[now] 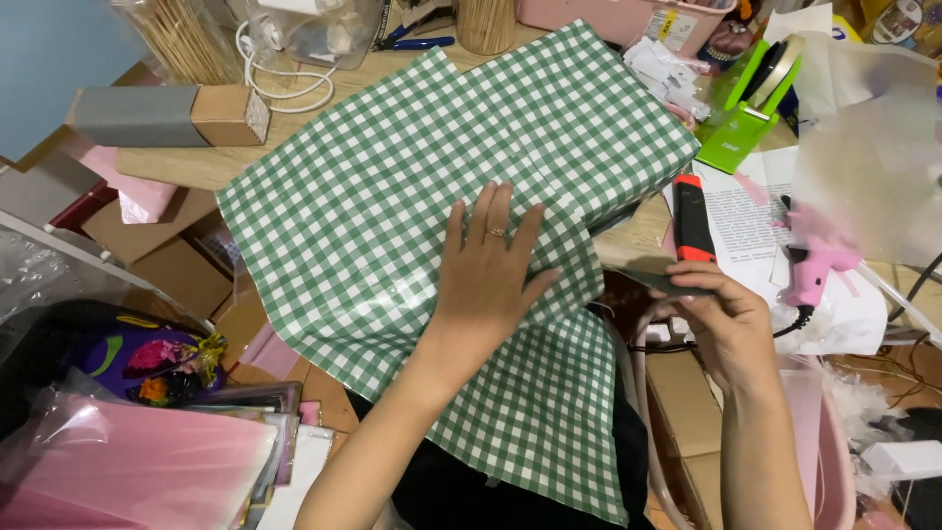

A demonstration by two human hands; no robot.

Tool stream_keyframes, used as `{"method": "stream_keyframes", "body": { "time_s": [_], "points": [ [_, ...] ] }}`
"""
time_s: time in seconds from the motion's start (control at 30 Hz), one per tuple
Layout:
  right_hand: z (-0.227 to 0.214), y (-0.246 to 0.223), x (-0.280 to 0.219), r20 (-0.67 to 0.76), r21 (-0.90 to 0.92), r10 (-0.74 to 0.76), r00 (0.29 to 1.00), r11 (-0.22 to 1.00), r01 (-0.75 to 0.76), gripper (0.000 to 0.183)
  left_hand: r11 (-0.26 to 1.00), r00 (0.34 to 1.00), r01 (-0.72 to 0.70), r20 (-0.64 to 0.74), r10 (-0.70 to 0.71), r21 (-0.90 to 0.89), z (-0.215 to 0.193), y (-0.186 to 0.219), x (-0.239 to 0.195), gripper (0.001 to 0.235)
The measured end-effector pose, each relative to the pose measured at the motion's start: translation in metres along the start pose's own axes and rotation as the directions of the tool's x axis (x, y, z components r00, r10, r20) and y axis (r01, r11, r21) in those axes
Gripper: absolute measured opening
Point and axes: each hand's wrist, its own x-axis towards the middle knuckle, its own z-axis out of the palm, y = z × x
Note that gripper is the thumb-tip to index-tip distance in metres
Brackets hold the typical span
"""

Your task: The person wraps a rectangular box with green-and-white checkered paper, folds and trims the edges, and secures the seams with tape. The box is rotated to wrap each side and the ends are folded neatly.

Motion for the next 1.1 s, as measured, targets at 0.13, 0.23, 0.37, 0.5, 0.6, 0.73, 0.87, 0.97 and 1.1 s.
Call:
{"method": "stream_keyframes", "body": {
  "time_s": [0.13,0.23,0.37,0.5,0.6,0.73,0.87,0.97,1.1],
  "points": [
    [0.006,0.003,0.005,0.018,-0.011,-0.027,0.999,1.0,0.027,0.027,0.999,0.999,0.033,-0.031,-0.032,0.039,0.013,0.012,0.018,0.058],
    [0.005,0.004,0.008,-0.008,0.17,-0.031,0.999,0.985,0.032,0.038,0.991,0.996,0.075,-0.066,-0.068,0.113,0.022,0.016,0.024,0.058],
    [0.016,0.0,0.011,-0.239,0.049,0.003,0.971,0.999,0.009,0.015,0.977,0.992,0.093,-0.104,-0.074,0.193,0.03,0.015,0.024,0.067],
    [0.042,-0.006,0.01,-0.25,-0.014,-0.08,0.965,0.997,0.079,0.054,0.989,0.99,0.083,-0.128,-0.067,0.121,0.037,0.016,0.021,0.095],
    [0.049,-0.007,0.015,-0.231,-0.027,-0.07,0.971,0.998,0.065,0.064,0.992,0.993,0.049,-0.116,-0.035,0.12,0.046,0.011,0.018,0.092],
    [0.032,0.034,0.028,-0.239,-0.004,-0.007,0.971,1.0,0.006,0.055,0.99,0.996,0.025,-0.092,-0.012,0.141,0.05,0.003,0.015,0.088],
    [0.016,0.09,0.042,-0.229,0.022,0.002,0.973,1.0,0.004,0.039,0.991,0.995,0.005,-0.101,0.009,0.137,0.058,-0.004,0.014,0.081],
    [0.039,0.077,0.05,-0.192,0.034,-0.005,0.981,0.999,0.011,0.029,0.994,0.994,-0.002,-0.112,0.014,0.108,0.055,-0.006,0.016,0.076],
    [0.056,0.051,0.05,-0.216,-0.017,-0.048,0.975,0.999,0.046,0.022,0.994,0.997,-0.004,-0.072,0.012,0.113,0.054,-0.006,0.015,0.074]
  ]
}}
